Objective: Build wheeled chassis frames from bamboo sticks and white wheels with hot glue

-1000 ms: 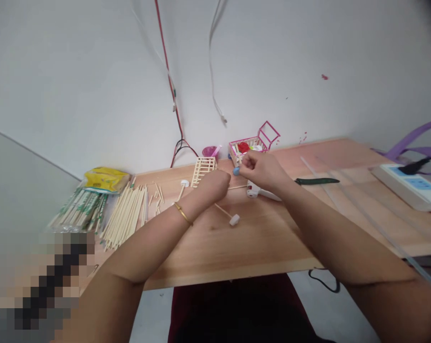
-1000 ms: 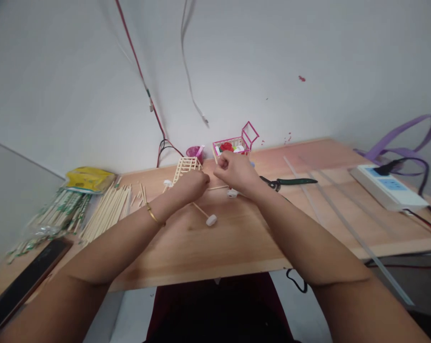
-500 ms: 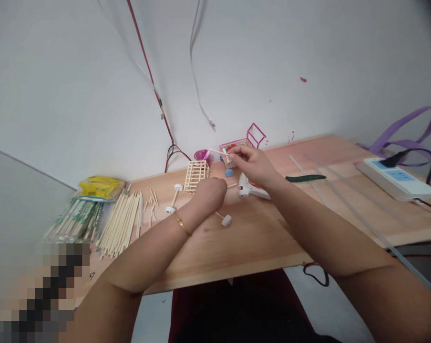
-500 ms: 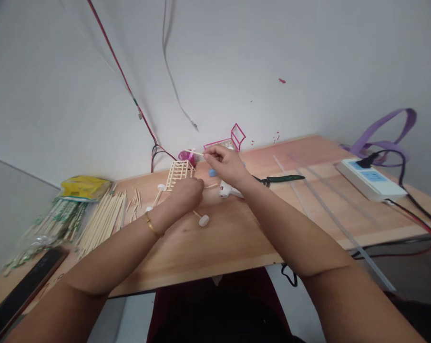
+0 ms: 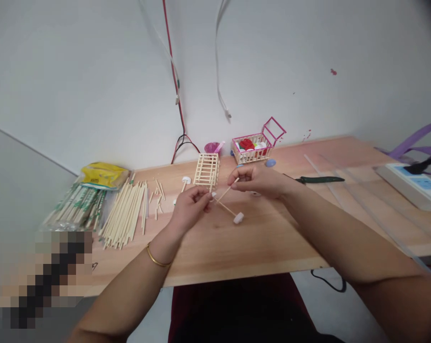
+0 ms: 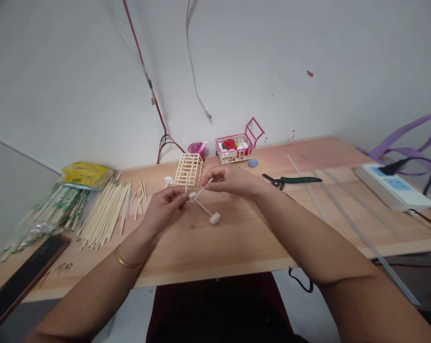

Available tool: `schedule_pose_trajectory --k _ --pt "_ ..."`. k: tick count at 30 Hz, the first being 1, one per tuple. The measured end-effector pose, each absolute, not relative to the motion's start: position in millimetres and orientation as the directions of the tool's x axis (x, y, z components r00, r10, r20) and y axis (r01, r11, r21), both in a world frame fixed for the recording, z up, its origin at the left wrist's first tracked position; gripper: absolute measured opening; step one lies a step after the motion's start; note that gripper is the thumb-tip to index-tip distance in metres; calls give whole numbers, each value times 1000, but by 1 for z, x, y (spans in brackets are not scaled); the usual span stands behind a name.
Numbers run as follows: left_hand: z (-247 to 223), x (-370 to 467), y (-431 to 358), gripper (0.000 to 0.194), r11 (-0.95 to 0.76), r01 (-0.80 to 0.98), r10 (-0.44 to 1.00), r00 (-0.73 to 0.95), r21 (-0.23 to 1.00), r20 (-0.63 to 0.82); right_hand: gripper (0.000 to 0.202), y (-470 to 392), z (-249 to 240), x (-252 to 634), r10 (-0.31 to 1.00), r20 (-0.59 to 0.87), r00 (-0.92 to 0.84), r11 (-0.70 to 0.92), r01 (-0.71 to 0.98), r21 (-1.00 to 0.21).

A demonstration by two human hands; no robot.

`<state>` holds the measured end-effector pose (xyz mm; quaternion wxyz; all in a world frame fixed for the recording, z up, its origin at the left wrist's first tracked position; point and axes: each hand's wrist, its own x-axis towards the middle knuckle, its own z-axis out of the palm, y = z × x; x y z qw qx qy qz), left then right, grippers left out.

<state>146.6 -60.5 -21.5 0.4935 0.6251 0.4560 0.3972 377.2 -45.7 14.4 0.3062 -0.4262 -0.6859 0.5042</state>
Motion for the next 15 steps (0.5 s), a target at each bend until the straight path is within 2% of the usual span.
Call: schedule_pose_trajectory --k 4,8,12,15 --pt "-31 150 -63 24 134 16 898 422 991 -128 21 -46 7 364 871 -47 -489 92 255 -963" --pt "-33 149 -66 26 318 -82 820 524 944 -231 19 -48 6 352 898 -49 -438 54 221 -974" --pt "-30 148 -68 26 367 -128 797 553 922 -241 23 -50 4 348 917 -27 -399 39 156 -987" --pt "-31 148 -68 27 363 -135 796 560 922 -231 28 -51 0 347 901 -25 -434 19 98 -995"
